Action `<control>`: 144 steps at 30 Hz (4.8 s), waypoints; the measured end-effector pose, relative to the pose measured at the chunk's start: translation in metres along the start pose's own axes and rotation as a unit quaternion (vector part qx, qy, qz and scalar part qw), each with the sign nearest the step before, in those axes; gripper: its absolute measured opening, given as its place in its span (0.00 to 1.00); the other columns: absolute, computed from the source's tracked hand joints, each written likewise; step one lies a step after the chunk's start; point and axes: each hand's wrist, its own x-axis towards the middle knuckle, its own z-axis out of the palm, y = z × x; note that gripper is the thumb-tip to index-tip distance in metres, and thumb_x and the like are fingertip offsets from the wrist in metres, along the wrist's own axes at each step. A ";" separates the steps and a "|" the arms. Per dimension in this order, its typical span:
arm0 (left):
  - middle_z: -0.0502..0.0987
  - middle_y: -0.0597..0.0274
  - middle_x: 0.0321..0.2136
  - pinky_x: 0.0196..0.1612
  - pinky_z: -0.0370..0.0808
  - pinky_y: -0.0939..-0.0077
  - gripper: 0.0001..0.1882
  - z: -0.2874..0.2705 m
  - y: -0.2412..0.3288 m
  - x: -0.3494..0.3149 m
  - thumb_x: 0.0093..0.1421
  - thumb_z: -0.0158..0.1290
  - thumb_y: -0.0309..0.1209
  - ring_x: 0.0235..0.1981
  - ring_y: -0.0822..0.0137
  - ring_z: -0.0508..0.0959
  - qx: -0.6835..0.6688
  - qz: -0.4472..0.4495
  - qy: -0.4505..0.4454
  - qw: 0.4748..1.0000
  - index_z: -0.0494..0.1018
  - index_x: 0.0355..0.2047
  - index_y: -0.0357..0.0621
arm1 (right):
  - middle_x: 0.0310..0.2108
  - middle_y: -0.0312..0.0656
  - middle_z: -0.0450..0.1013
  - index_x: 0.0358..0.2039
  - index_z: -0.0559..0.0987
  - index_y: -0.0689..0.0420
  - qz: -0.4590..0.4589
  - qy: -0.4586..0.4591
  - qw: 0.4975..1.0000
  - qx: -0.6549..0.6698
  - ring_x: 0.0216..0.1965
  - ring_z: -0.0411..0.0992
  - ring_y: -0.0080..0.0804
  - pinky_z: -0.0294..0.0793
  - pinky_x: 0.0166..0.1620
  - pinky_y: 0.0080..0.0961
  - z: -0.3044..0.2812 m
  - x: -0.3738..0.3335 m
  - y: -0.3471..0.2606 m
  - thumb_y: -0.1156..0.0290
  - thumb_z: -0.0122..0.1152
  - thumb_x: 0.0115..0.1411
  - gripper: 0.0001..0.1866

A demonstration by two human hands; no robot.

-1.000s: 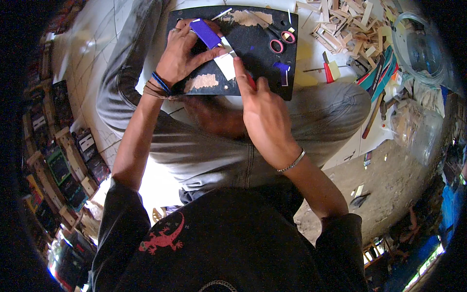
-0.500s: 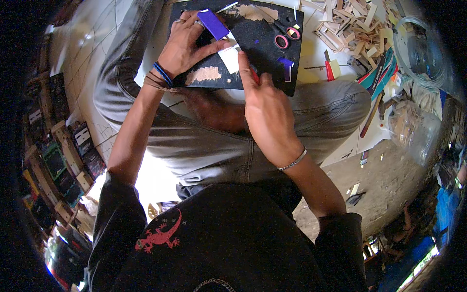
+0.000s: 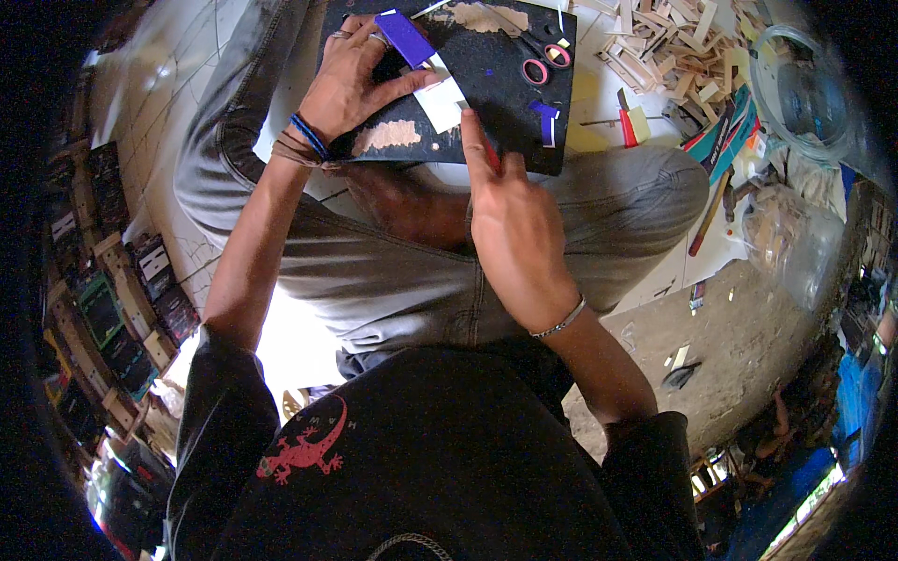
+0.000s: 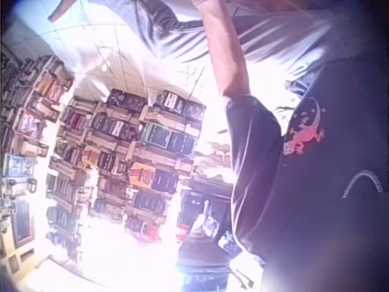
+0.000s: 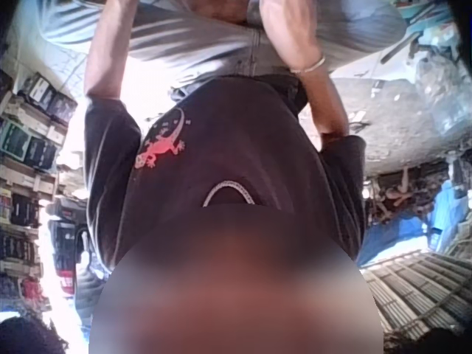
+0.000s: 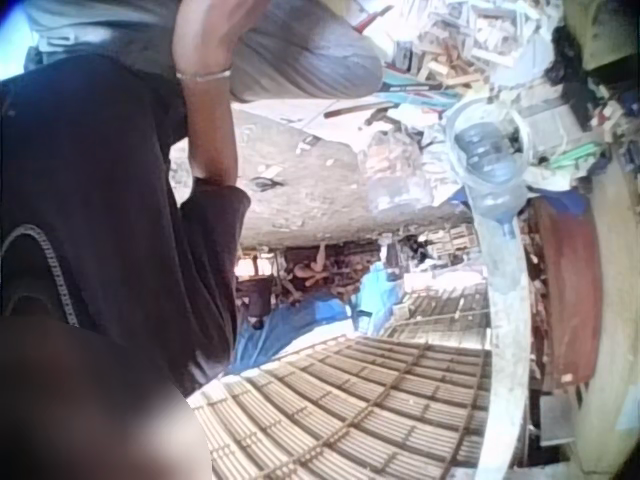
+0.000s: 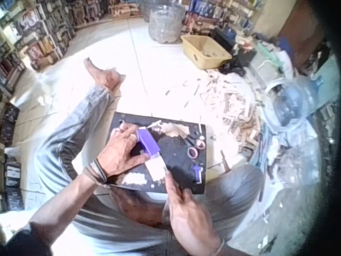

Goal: The person assembles a small rectangular box from a purple printed paper template. They fold the flaps, apply white tape to secure the joints, and trim excess tape with a red utility knife. The finished box is held and inspected.

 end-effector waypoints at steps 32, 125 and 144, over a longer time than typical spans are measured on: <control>0.77 0.47 0.54 0.57 0.67 0.56 0.27 -0.003 0.002 -0.001 0.58 0.65 0.52 0.56 0.47 0.73 -0.004 0.010 0.007 1.000 0.82 0.47 0.43 | 0.33 0.54 0.70 0.74 0.62 0.40 -0.012 0.077 0.989 0.126 0.33 0.75 0.57 0.76 0.39 0.51 0.019 0.013 0.003 0.79 0.54 0.65 0.37; 0.81 0.55 0.43 0.50 0.71 0.58 0.14 -0.025 0.021 -0.003 0.61 0.64 0.31 0.46 0.50 0.78 -0.002 -0.115 0.084 0.990 0.77 0.46 0.44 | 0.41 0.48 0.69 0.75 0.59 0.35 0.026 0.160 0.985 0.061 0.38 0.74 0.50 0.74 0.42 0.46 0.003 0.035 0.026 0.76 0.59 0.63 0.42; 0.82 0.59 0.40 0.40 0.78 0.78 0.18 -0.069 0.053 -0.023 0.66 0.62 0.27 0.37 0.71 0.83 -0.257 -0.338 0.066 0.903 0.74 0.54 0.39 | 0.40 0.42 0.78 0.43 0.82 0.55 -0.055 0.251 0.901 0.349 0.37 0.80 0.43 0.78 0.38 0.35 -0.012 0.077 0.004 0.62 0.67 0.65 0.12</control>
